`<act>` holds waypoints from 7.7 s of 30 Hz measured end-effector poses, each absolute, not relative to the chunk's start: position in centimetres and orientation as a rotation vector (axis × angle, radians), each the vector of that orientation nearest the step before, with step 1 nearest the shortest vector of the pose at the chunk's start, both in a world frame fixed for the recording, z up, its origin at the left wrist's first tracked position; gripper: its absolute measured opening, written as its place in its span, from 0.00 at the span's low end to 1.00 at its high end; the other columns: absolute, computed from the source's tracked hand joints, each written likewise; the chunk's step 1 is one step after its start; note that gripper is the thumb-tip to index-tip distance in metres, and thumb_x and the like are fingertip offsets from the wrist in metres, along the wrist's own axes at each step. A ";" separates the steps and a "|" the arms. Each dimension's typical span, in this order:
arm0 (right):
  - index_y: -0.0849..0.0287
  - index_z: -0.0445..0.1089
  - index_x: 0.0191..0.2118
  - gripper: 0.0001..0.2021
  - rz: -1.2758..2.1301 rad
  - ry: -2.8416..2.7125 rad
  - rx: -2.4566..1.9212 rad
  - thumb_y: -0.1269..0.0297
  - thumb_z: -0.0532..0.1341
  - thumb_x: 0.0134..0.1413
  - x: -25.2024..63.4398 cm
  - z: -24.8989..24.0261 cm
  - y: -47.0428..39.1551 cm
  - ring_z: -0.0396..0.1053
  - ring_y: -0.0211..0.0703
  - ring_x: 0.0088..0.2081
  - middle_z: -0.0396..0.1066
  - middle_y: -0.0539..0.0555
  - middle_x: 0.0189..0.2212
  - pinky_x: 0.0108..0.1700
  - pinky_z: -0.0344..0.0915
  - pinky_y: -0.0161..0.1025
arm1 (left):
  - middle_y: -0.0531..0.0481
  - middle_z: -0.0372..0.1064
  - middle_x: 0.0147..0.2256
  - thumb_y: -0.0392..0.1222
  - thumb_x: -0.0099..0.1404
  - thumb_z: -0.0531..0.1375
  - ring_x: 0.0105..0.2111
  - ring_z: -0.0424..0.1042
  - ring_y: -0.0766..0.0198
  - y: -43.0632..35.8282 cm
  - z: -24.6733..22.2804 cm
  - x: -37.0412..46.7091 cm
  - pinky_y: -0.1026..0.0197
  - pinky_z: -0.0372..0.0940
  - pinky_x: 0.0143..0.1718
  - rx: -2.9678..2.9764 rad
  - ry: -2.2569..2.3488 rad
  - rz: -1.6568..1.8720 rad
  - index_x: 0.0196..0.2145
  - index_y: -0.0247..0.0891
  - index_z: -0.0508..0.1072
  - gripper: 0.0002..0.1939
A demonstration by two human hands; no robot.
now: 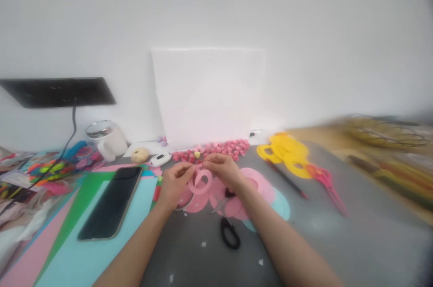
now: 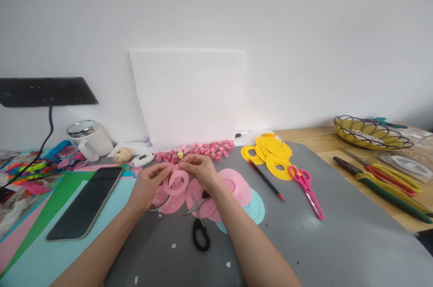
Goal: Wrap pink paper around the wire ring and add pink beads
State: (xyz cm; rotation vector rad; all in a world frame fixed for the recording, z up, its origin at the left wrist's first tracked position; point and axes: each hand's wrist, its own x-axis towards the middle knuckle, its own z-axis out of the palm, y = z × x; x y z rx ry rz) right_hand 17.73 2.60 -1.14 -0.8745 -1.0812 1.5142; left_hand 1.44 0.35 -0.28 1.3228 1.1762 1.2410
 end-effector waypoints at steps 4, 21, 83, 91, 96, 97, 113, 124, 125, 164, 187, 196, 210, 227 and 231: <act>0.61 0.73 0.27 0.11 1.516 -1.080 -0.881 0.61 0.70 0.34 17.7 -0.9 2.4 0.68 0.37 0.28 0.73 0.51 0.26 0.33 0.64 0.35 | 0.47 0.73 0.29 0.47 0.50 0.65 0.29 0.70 0.62 0.6 -0.7 1.3 0.64 0.65 0.30 1.293 1.181 1.249 0.30 0.34 0.76 0.14; 0.61 0.72 0.26 0.11 1.513 -1.094 -0.875 0.62 0.70 0.33 17.7 -1.2 2.7 0.67 0.36 0.26 0.72 0.50 0.24 0.30 0.63 0.34 | 0.49 0.72 0.25 0.47 0.51 0.64 0.24 0.68 0.65 0.6 -0.5 1.4 0.65 0.62 0.26 1.296 1.172 1.237 0.29 0.34 0.77 0.13; 0.62 0.74 0.32 0.13 1.538 -1.055 -0.797 0.62 0.69 0.36 17.4 -1.3 2.7 0.70 0.38 0.29 0.73 0.52 0.26 0.38 0.67 0.38 | 0.52 0.67 0.19 0.44 0.52 0.64 0.25 0.68 0.64 0.8 -0.5 1.2 0.62 0.64 0.32 1.141 1.020 1.316 0.23 0.33 0.73 0.10; 0.61 0.72 0.25 0.10 1.494 -1.101 -0.825 0.63 0.70 0.35 17.4 -1.0 2.5 0.67 0.35 0.24 0.71 0.50 0.22 0.32 0.66 0.36 | 0.52 0.68 0.19 0.42 0.50 0.66 0.22 0.66 0.67 0.2 0.4 1.8 0.64 0.63 0.28 1.101 0.977 1.266 0.26 0.33 0.75 0.09; 0.60 0.74 0.33 0.12 1.517 -1.059 -0.827 0.61 0.68 0.39 17.4 -1.2 2.6 0.71 0.38 0.32 0.75 0.53 0.29 0.40 0.66 0.38 | 0.52 0.69 0.19 0.43 0.48 0.67 0.22 0.66 0.68 0.3 0.6 1.8 0.65 0.62 0.27 1.044 0.987 1.274 0.25 0.33 0.74 0.10; 0.60 0.75 0.34 0.13 1.530 -1.059 -0.818 0.61 0.68 0.39 17.4 -1.2 2.6 0.71 0.39 0.33 0.75 0.54 0.31 0.42 0.66 0.39 | 0.52 0.68 0.19 0.43 0.47 0.67 0.22 0.66 0.68 0.3 0.6 1.8 0.65 0.62 0.27 1.029 1.001 1.278 0.24 0.33 0.74 0.11; 0.61 0.71 0.23 0.09 1.417 -1.182 -0.837 0.63 0.69 0.36 17.5 -0.6 2.3 0.67 0.36 0.25 0.71 0.50 0.21 0.29 0.63 0.35 | 0.50 0.69 0.23 0.42 0.50 0.66 0.25 0.66 0.67 0.2 0.1 1.6 0.65 0.62 0.28 1.143 0.986 1.194 0.29 0.33 0.76 0.10; 0.60 0.74 0.31 0.11 1.464 -1.128 -0.830 0.62 0.68 0.38 17.6 -0.9 2.5 0.71 0.39 0.30 0.74 0.52 0.27 0.35 0.66 0.37 | 0.49 0.71 0.24 0.42 0.46 0.68 0.26 0.68 0.67 0.4 0.1 1.5 0.65 0.63 0.29 1.062 0.986 1.240 0.28 0.34 0.77 0.11; 0.60 0.74 0.30 0.10 1.446 -1.146 -0.835 0.62 0.68 0.38 17.6 -0.8 2.5 0.70 0.38 0.28 0.74 0.52 0.26 0.34 0.65 0.37 | 0.49 0.71 0.24 0.42 0.47 0.68 0.25 0.67 0.67 0.4 0.2 1.5 0.65 0.63 0.28 1.085 0.981 1.227 0.28 0.33 0.77 0.11; 0.61 0.74 0.35 0.13 1.472 -1.181 -0.774 0.62 0.68 0.39 17.6 -1.1 2.7 0.69 0.38 0.29 0.74 0.52 0.26 0.36 0.66 0.38 | 0.48 0.71 0.27 0.42 0.49 0.67 0.27 0.66 0.65 0.3 0.1 1.3 0.64 0.62 0.28 1.118 0.956 1.165 0.33 0.33 0.77 0.13; 0.61 0.70 0.26 0.10 1.404 -1.178 -0.788 0.64 0.69 0.36 17.5 -0.9 2.6 0.68 0.35 0.24 0.72 0.50 0.22 0.29 0.66 0.35 | 0.50 0.69 0.25 0.41 0.47 0.68 0.25 0.65 0.68 0.1 0.5 1.6 0.66 0.63 0.27 1.097 0.930 1.100 0.30 0.33 0.76 0.11; 0.61 0.72 0.30 0.12 1.464 -1.190 -0.804 0.58 0.67 0.41 17.6 -0.7 2.5 0.69 0.37 0.29 0.72 0.52 0.26 0.37 0.67 0.38 | 0.48 0.72 0.28 0.41 0.49 0.67 0.28 0.68 0.65 0.6 -0.4 1.2 0.64 0.64 0.29 1.085 0.950 1.170 0.34 0.35 0.77 0.13; 0.62 0.71 0.25 0.10 1.411 -1.251 -0.788 0.61 0.68 0.39 17.5 -0.8 2.5 0.67 0.35 0.23 0.70 0.49 0.20 0.31 0.67 0.36 | 0.49 0.71 0.26 0.44 0.52 0.64 0.27 0.69 0.63 0.1 0.3 1.6 0.63 0.66 0.28 1.292 1.021 1.128 0.31 0.33 0.77 0.11; 0.62 0.71 0.26 0.11 1.400 -1.321 -0.738 0.60 0.68 0.39 17.6 -0.5 2.3 0.68 0.36 0.26 0.71 0.50 0.24 0.32 0.66 0.37 | 0.49 0.71 0.28 0.42 0.48 0.67 0.26 0.68 0.65 0.2 0.0 1.6 0.61 0.68 0.27 1.144 1.007 1.164 0.30 0.34 0.76 0.12; 0.61 0.72 0.27 0.09 1.375 -1.379 -0.735 0.61 0.67 0.40 17.5 -0.4 2.3 0.68 0.37 0.27 0.71 0.51 0.24 0.33 0.67 0.37 | 0.49 0.71 0.29 0.43 0.49 0.67 0.26 0.68 0.65 0.3 -0.1 1.5 0.61 0.68 0.27 1.147 0.998 1.162 0.30 0.34 0.76 0.11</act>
